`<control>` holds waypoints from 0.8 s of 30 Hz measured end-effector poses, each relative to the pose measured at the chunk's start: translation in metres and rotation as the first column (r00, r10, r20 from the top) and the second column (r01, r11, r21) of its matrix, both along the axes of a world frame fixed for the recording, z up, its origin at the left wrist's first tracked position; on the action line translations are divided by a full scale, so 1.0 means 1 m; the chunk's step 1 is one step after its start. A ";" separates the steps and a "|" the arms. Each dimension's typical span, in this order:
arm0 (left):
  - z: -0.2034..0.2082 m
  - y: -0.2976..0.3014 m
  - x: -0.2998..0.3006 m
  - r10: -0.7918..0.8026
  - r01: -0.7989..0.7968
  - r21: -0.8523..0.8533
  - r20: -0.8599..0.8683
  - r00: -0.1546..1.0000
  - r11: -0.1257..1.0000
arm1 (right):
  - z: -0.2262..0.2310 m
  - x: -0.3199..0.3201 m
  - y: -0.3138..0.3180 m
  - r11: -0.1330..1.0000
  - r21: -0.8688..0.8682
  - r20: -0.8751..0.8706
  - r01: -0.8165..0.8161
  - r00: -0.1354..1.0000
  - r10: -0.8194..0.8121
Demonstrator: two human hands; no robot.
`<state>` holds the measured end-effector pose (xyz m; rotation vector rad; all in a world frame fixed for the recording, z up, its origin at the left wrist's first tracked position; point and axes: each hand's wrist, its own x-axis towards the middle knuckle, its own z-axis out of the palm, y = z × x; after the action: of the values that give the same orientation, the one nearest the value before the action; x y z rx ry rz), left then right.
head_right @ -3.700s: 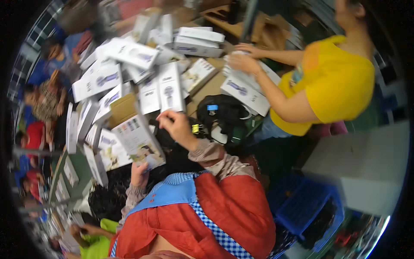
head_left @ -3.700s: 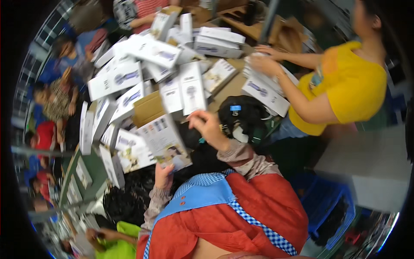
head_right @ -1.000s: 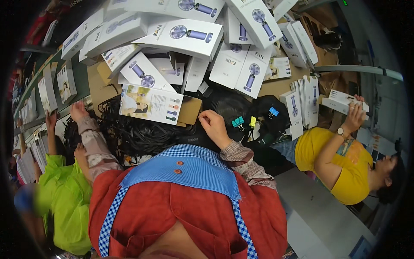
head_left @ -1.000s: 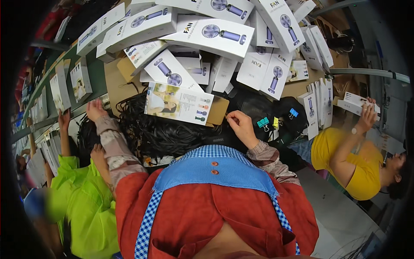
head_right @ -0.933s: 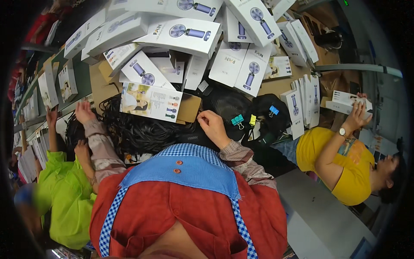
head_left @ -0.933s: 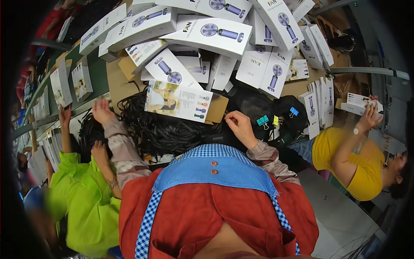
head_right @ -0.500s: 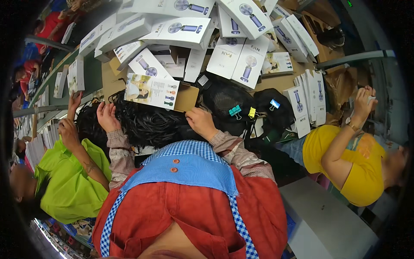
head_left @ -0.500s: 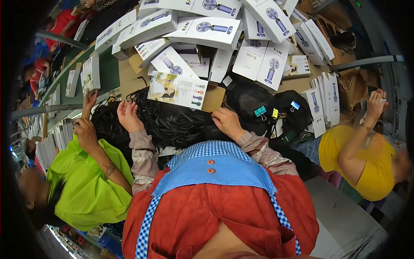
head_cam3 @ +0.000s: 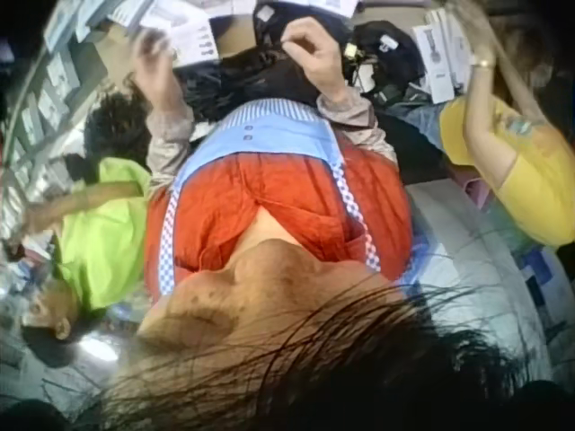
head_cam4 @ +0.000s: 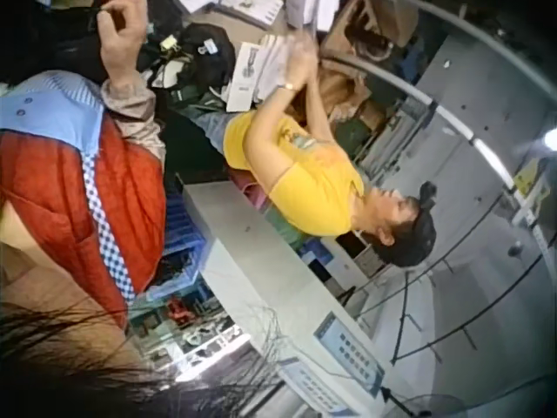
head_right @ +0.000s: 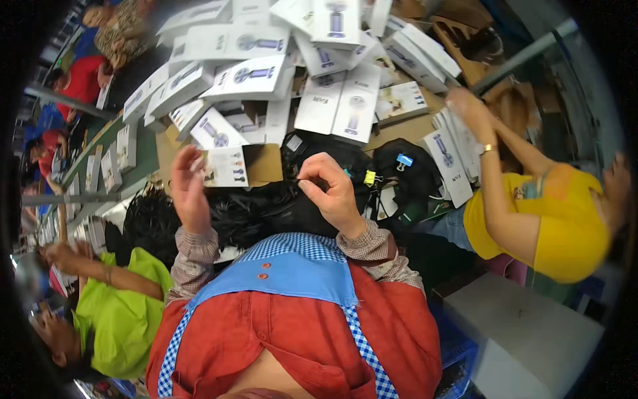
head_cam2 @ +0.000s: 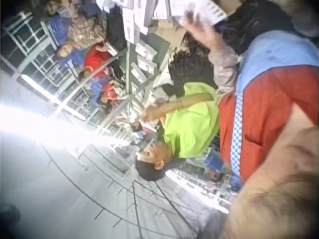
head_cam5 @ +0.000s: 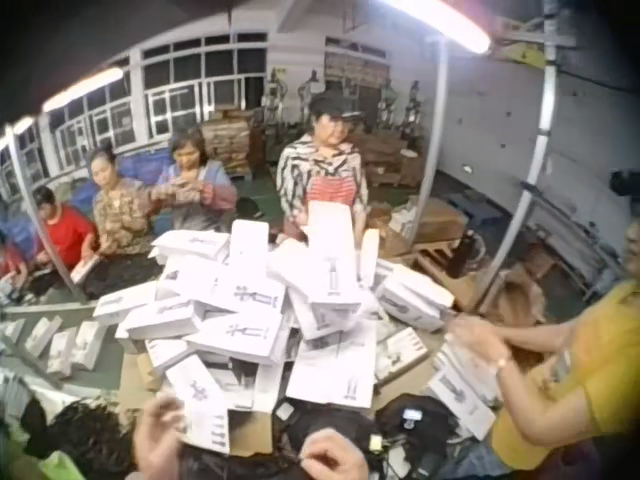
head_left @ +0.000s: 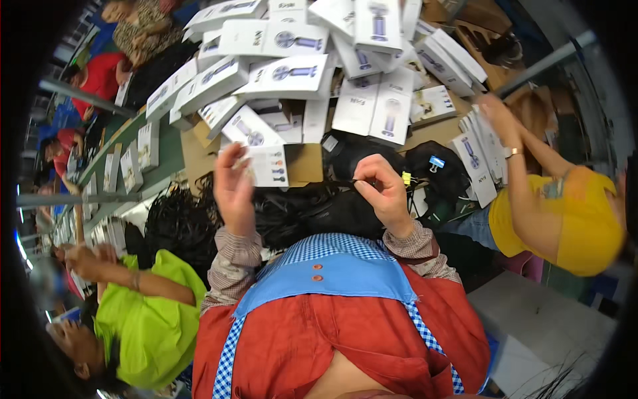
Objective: The person packages portable fans by taking black lanyards from a pile, inserting them into cardboard product boxes, closing the box flaps, and placing the boxes onto the table.
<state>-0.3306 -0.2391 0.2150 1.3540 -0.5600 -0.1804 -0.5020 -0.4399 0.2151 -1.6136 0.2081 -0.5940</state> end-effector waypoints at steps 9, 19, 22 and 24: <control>-0.019 -0.086 -0.090 -0.823 0.878 0.275 -0.323 0.467 0.391 | 0.051 -0.053 -0.050 0.554 0.808 0.409 -0.202 0.869 -0.280; -0.057 -0.110 -0.098 -0.781 0.920 0.229 -0.487 0.391 0.318 | -0.178 -0.129 -0.132 0.141 0.918 -0.229 0.371 0.785 -0.576; -0.056 -0.105 -0.091 -0.728 0.842 0.215 -0.427 0.537 0.495 | -0.132 -0.087 -0.088 0.400 0.813 -0.191 0.423 0.843 -0.504; -0.031 -0.100 -0.083 -0.690 0.817 0.231 -0.445 0.571 0.528 | -0.103 -0.070 -0.065 0.686 0.659 -0.068 0.308 0.933 -0.354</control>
<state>-0.4131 -0.3387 0.1843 1.3563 -0.8690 -1.3044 -0.5715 -0.5045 0.1118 -0.8533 0.6068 -0.7447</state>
